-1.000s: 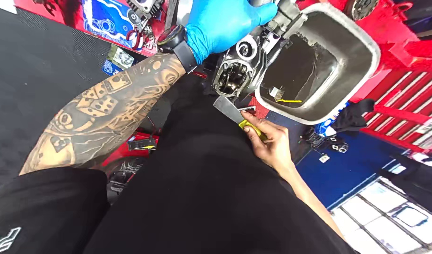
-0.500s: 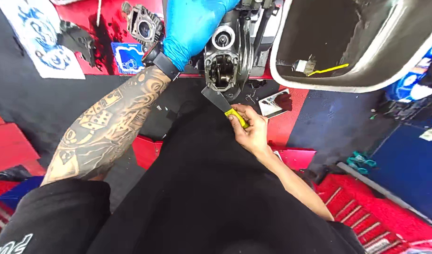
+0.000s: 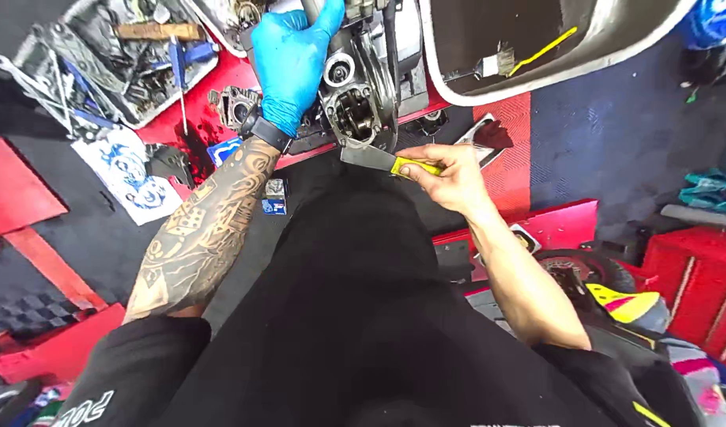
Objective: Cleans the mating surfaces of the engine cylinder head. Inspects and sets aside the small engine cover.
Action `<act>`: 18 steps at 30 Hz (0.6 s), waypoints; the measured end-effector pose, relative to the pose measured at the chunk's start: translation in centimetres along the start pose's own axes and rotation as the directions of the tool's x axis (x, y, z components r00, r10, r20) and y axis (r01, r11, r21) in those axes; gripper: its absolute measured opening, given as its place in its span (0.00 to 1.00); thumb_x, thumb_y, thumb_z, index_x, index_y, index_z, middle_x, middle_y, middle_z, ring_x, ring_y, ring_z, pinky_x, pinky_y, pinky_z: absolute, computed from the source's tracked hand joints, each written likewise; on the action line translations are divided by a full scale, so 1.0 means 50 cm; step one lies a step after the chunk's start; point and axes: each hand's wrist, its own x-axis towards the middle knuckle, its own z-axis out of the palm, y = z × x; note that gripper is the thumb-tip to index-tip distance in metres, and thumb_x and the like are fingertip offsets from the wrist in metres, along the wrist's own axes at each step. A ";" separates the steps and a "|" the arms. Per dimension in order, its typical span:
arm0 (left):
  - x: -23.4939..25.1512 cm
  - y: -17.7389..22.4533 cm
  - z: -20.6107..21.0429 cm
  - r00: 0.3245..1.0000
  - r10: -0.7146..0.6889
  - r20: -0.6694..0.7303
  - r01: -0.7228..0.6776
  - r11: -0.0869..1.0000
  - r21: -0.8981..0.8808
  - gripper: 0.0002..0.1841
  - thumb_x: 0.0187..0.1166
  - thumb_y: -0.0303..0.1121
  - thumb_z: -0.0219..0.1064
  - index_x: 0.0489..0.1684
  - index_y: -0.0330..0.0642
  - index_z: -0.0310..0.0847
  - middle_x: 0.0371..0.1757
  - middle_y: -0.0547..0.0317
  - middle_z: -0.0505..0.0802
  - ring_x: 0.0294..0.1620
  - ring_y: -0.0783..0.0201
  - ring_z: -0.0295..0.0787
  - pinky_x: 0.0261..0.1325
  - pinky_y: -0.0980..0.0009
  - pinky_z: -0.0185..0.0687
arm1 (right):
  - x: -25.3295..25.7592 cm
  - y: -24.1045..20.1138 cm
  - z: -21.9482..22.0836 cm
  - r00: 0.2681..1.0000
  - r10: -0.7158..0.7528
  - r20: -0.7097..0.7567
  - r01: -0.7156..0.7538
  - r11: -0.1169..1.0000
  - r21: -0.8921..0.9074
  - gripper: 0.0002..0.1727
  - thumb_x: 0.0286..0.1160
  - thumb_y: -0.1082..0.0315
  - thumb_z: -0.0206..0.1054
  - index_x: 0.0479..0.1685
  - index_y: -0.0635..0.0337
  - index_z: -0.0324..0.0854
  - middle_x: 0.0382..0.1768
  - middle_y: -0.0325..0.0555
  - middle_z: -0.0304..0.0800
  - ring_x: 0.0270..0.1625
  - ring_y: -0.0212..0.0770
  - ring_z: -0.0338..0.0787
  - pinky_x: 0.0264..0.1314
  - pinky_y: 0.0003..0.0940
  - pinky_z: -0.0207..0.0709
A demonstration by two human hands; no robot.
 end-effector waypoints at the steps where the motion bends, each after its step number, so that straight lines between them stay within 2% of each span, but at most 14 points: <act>1: 0.001 -0.002 0.002 1.000 0.009 -0.008 -0.009 1.000 -0.002 0.25 0.75 0.62 0.67 0.12 0.57 0.80 0.18 0.77 0.84 0.25 0.76 0.83 0.36 0.64 0.76 | -0.007 0.014 0.016 0.999 0.038 -0.012 -0.037 0.992 0.121 0.12 0.76 0.70 0.73 0.54 0.64 0.91 0.36 0.40 0.96 0.25 0.25 0.87 0.26 0.24 0.83; 3: 0.001 -0.008 0.004 1.000 0.027 -0.012 -0.027 0.999 -0.022 0.25 0.76 0.61 0.68 0.12 0.56 0.81 0.19 0.77 0.85 0.25 0.76 0.84 0.37 0.65 0.78 | -0.023 0.033 0.047 0.994 0.113 -0.003 -0.105 0.935 0.339 0.12 0.77 0.74 0.72 0.56 0.67 0.89 0.34 0.43 0.96 0.17 0.27 0.82 0.15 0.24 0.77; 5: 0.004 -0.011 0.006 0.999 0.045 -0.016 -0.046 0.998 -0.047 0.24 0.76 0.59 0.69 0.13 0.56 0.83 0.20 0.76 0.87 0.26 0.77 0.85 0.37 0.66 0.79 | -0.031 0.045 0.069 0.987 0.160 0.017 -0.148 0.863 0.482 0.12 0.79 0.75 0.69 0.56 0.69 0.88 0.33 0.45 0.95 0.14 0.28 0.79 0.11 0.24 0.74; 8: 0.006 -0.012 0.007 0.997 0.078 -0.015 -0.079 0.995 -0.062 0.22 0.77 0.56 0.69 0.14 0.55 0.82 0.20 0.77 0.86 0.26 0.77 0.84 0.38 0.68 0.79 | -0.037 0.047 0.079 0.986 0.164 -0.005 -0.138 0.847 0.513 0.12 0.79 0.75 0.69 0.57 0.70 0.87 0.34 0.45 0.96 0.14 0.27 0.79 0.12 0.24 0.74; 10: 0.004 -0.008 -0.002 0.996 0.083 0.020 -0.083 0.996 -0.032 0.23 0.80 0.56 0.66 0.15 0.55 0.83 0.20 0.76 0.86 0.27 0.78 0.84 0.38 0.68 0.79 | -0.037 0.041 0.078 0.992 0.102 -0.079 -0.064 0.921 0.384 0.12 0.77 0.74 0.71 0.55 0.68 0.89 0.36 0.43 0.96 0.19 0.26 0.83 0.19 0.22 0.79; 12: -0.006 -0.001 -0.015 0.996 0.065 0.055 -0.067 0.997 0.026 0.26 0.85 0.59 0.60 0.17 0.54 0.83 0.21 0.75 0.85 0.28 0.76 0.83 0.39 0.66 0.78 | -0.038 0.041 0.077 0.986 -0.050 -0.161 0.068 0.992 0.104 0.13 0.76 0.69 0.73 0.55 0.64 0.91 0.41 0.43 0.97 0.34 0.27 0.92 0.39 0.25 0.88; 13: -0.014 0.002 -0.022 0.997 0.053 0.051 -0.056 0.996 0.068 0.27 0.86 0.60 0.57 0.18 0.54 0.83 0.21 0.74 0.84 0.27 0.76 0.82 0.38 0.65 0.77 | -0.037 0.043 0.075 0.971 -0.149 -0.188 0.145 0.989 -0.037 0.14 0.77 0.67 0.72 0.56 0.64 0.91 0.42 0.46 0.98 0.39 0.31 0.95 0.45 0.30 0.90; 14: -0.028 0.005 -0.029 0.999 0.042 0.029 -0.045 0.993 0.111 0.28 0.87 0.61 0.55 0.21 0.54 0.83 0.22 0.74 0.83 0.28 0.76 0.81 0.38 0.65 0.76 | -0.037 0.046 0.074 0.951 -0.235 -0.199 0.207 0.966 -0.153 0.15 0.78 0.65 0.71 0.57 0.63 0.91 0.41 0.48 0.98 0.39 0.36 0.95 0.44 0.35 0.90; 15: -0.044 0.002 -0.036 0.999 0.036 -0.009 -0.034 0.991 0.128 0.27 0.88 0.60 0.54 0.27 0.53 0.87 0.25 0.74 0.86 0.30 0.76 0.82 0.40 0.66 0.77 | -0.037 0.049 0.073 0.931 -0.301 -0.209 0.252 0.940 -0.230 0.15 0.79 0.64 0.70 0.57 0.63 0.91 0.39 0.50 0.97 0.35 0.39 0.95 0.39 0.37 0.88; 16: -0.060 -0.006 -0.044 0.998 0.037 -0.045 -0.032 0.993 0.112 0.26 0.89 0.58 0.54 0.37 0.51 0.92 0.32 0.73 0.92 0.36 0.76 0.88 0.46 0.67 0.82 | -0.037 0.051 0.072 0.913 -0.350 -0.211 0.287 0.916 -0.280 0.15 0.80 0.63 0.69 0.57 0.63 0.91 0.38 0.51 0.97 0.34 0.40 0.94 0.36 0.38 0.87; 17: -0.076 -0.017 -0.054 0.998 0.031 -0.060 -0.026 0.996 0.080 0.25 0.89 0.57 0.54 0.48 0.50 0.94 0.44 0.70 0.97 0.49 0.75 0.93 0.58 0.65 0.87 | -0.038 0.053 0.072 0.898 -0.387 -0.209 0.314 0.896 -0.313 0.15 0.81 0.64 0.69 0.57 0.64 0.91 0.40 0.51 0.98 0.35 0.41 0.95 0.36 0.39 0.88; 18: -0.095 -0.026 -0.062 0.997 0.026 -0.078 -0.023 0.999 0.042 0.25 0.90 0.56 0.53 0.52 0.49 0.93 0.49 0.68 0.98 0.54 0.72 0.94 0.63 0.64 0.87 | -0.038 0.055 0.074 0.883 -0.420 -0.209 0.339 0.880 -0.334 0.15 0.81 0.64 0.69 0.57 0.64 0.91 0.41 0.52 0.98 0.36 0.42 0.96 0.37 0.39 0.88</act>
